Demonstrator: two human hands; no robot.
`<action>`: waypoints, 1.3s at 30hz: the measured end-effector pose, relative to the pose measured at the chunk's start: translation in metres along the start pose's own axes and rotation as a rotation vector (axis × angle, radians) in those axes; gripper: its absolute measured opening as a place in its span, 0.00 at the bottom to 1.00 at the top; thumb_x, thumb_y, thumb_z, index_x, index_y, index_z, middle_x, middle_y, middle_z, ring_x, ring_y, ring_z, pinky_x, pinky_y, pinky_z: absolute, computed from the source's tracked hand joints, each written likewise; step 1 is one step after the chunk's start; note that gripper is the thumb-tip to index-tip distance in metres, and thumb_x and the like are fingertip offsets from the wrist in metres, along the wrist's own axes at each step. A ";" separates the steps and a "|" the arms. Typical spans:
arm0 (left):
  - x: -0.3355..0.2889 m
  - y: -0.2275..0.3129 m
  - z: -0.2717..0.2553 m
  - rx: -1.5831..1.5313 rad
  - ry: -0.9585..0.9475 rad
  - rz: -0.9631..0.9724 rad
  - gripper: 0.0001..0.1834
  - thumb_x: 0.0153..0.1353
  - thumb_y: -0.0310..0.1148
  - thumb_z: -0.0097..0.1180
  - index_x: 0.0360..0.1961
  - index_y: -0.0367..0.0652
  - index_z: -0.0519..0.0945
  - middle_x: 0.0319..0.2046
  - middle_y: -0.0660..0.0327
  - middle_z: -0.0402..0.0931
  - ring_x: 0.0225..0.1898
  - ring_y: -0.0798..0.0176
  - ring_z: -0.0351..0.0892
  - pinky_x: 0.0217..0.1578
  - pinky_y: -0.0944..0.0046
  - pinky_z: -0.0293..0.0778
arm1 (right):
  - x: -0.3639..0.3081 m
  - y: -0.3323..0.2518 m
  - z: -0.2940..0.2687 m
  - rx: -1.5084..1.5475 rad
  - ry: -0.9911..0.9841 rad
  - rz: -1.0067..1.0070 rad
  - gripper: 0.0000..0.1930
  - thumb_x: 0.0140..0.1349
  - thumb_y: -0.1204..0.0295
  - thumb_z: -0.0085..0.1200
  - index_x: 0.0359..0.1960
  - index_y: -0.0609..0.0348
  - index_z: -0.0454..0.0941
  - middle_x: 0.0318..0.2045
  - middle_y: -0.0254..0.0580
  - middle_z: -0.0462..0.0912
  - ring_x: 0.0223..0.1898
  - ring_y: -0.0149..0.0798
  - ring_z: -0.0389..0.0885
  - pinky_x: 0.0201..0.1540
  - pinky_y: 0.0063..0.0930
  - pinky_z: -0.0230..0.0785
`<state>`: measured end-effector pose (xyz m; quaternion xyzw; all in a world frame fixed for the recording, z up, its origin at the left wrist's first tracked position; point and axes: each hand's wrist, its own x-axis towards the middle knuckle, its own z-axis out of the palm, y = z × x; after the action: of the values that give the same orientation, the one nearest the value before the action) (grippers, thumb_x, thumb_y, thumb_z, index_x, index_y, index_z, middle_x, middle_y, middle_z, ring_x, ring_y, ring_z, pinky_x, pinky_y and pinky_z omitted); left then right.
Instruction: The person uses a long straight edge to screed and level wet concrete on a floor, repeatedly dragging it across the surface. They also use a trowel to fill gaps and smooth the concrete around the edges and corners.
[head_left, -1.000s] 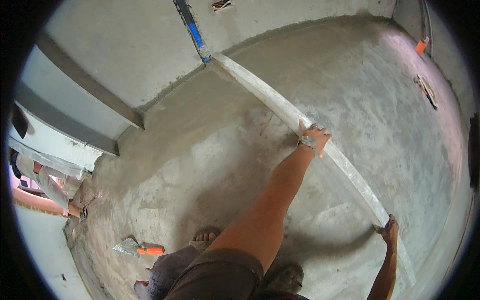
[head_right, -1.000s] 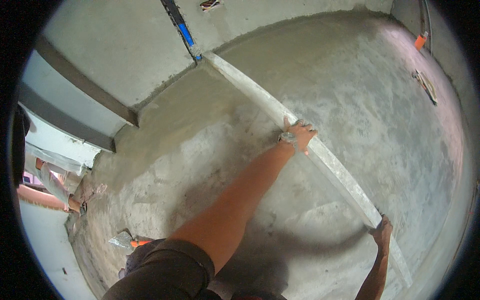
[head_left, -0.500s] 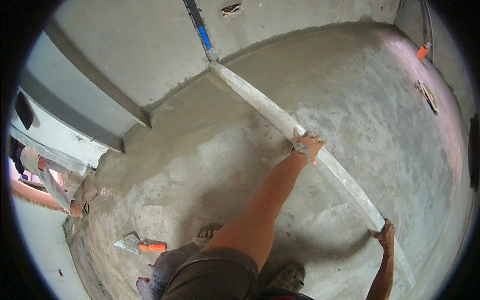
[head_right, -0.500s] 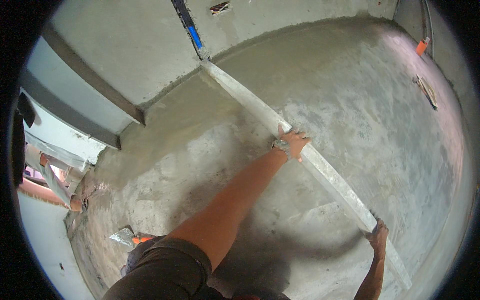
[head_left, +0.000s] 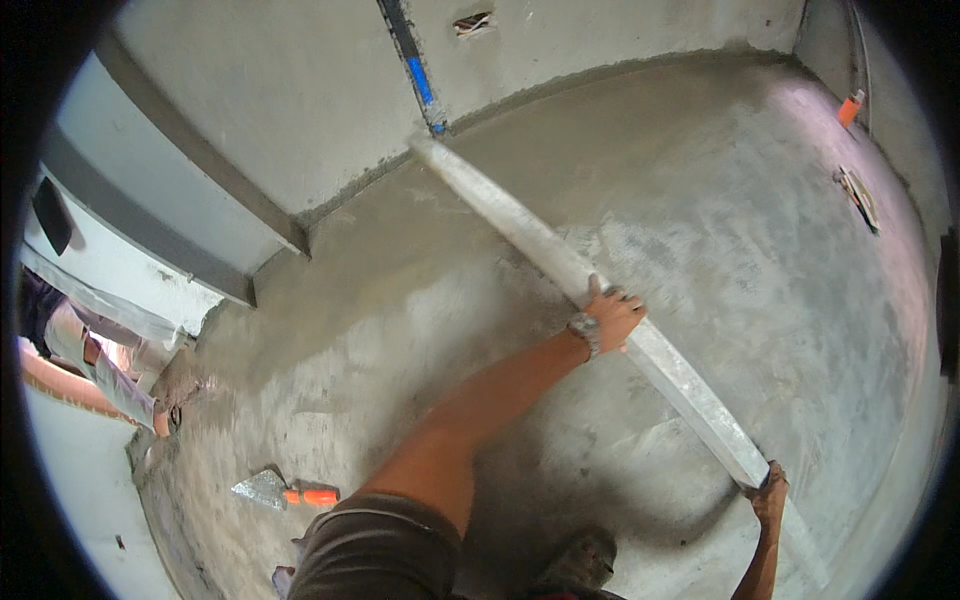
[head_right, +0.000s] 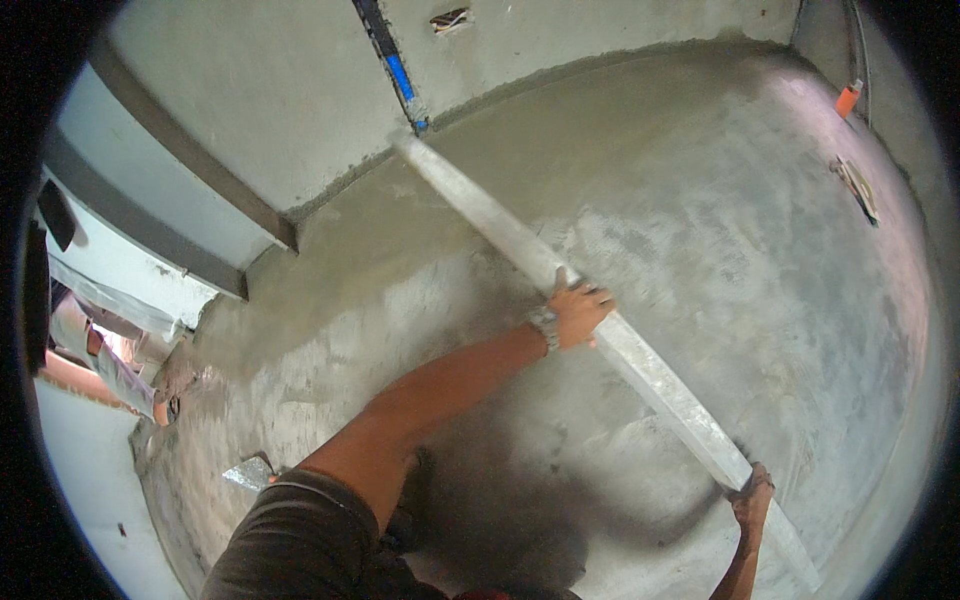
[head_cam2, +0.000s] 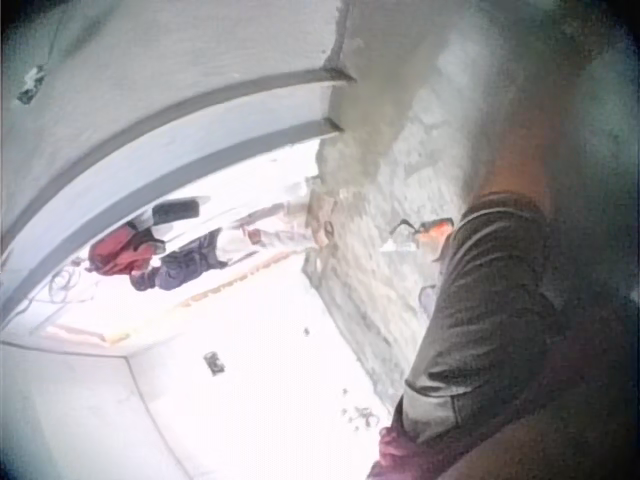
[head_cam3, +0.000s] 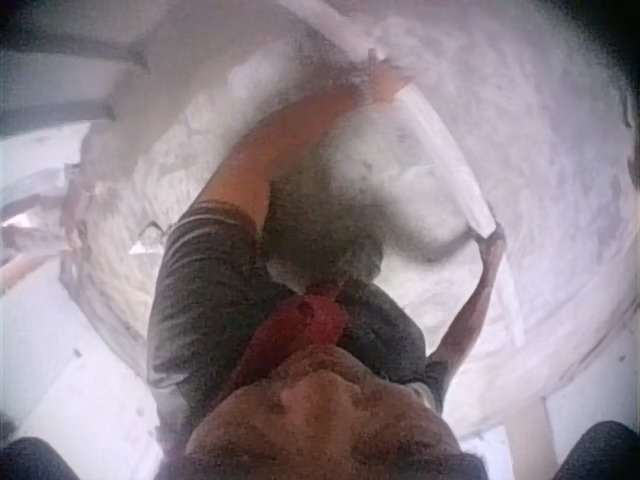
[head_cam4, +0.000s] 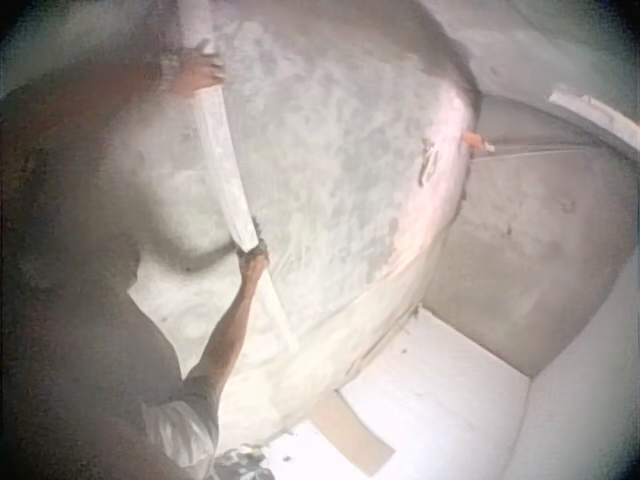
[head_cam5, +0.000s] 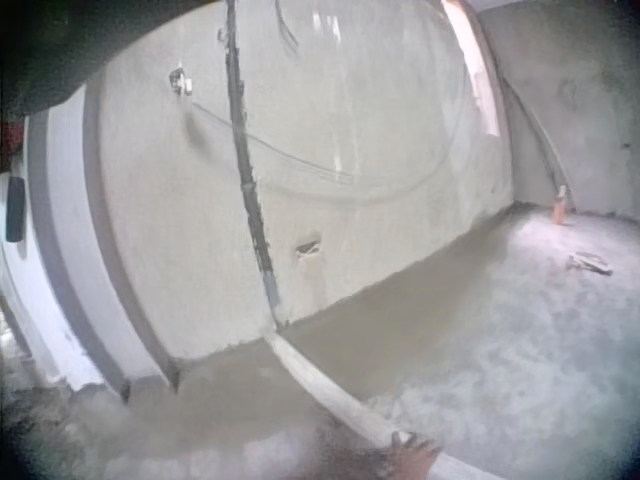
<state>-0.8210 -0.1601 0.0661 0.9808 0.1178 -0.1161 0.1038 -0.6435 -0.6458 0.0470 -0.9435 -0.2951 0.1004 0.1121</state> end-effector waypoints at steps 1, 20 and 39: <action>0.007 0.002 0.001 -0.003 0.013 0.005 0.40 0.48 0.45 0.68 0.63 0.52 0.66 0.63 0.64 0.62 0.66 0.52 0.58 0.61 0.22 0.46 | 0.001 -0.001 0.002 -0.011 0.013 -0.007 0.27 0.31 0.73 0.73 0.34 0.62 0.70 0.32 0.52 0.78 0.36 0.53 0.76 0.41 0.42 0.69; 0.089 0.008 0.011 0.001 0.066 -0.007 0.35 0.49 0.36 0.67 0.60 0.55 0.69 0.60 0.68 0.65 0.64 0.56 0.62 0.61 0.24 0.52 | -0.001 0.015 0.052 -0.035 0.081 0.020 0.33 0.34 0.75 0.69 0.47 0.60 0.69 0.39 0.54 0.78 0.45 0.59 0.74 0.46 0.49 0.66; 0.059 0.002 0.008 0.004 0.017 -0.020 0.38 0.50 0.38 0.67 0.63 0.56 0.66 0.63 0.68 0.63 0.67 0.57 0.58 0.61 0.22 0.49 | -0.017 -0.016 0.031 -0.061 -0.006 0.005 0.26 0.36 0.71 0.70 0.37 0.63 0.69 0.35 0.56 0.78 0.40 0.60 0.75 0.43 0.47 0.68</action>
<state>-0.7664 -0.1520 0.0437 0.9806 0.1282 -0.1092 0.0998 -0.6733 -0.6383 0.0238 -0.9469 -0.2963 0.0945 0.0819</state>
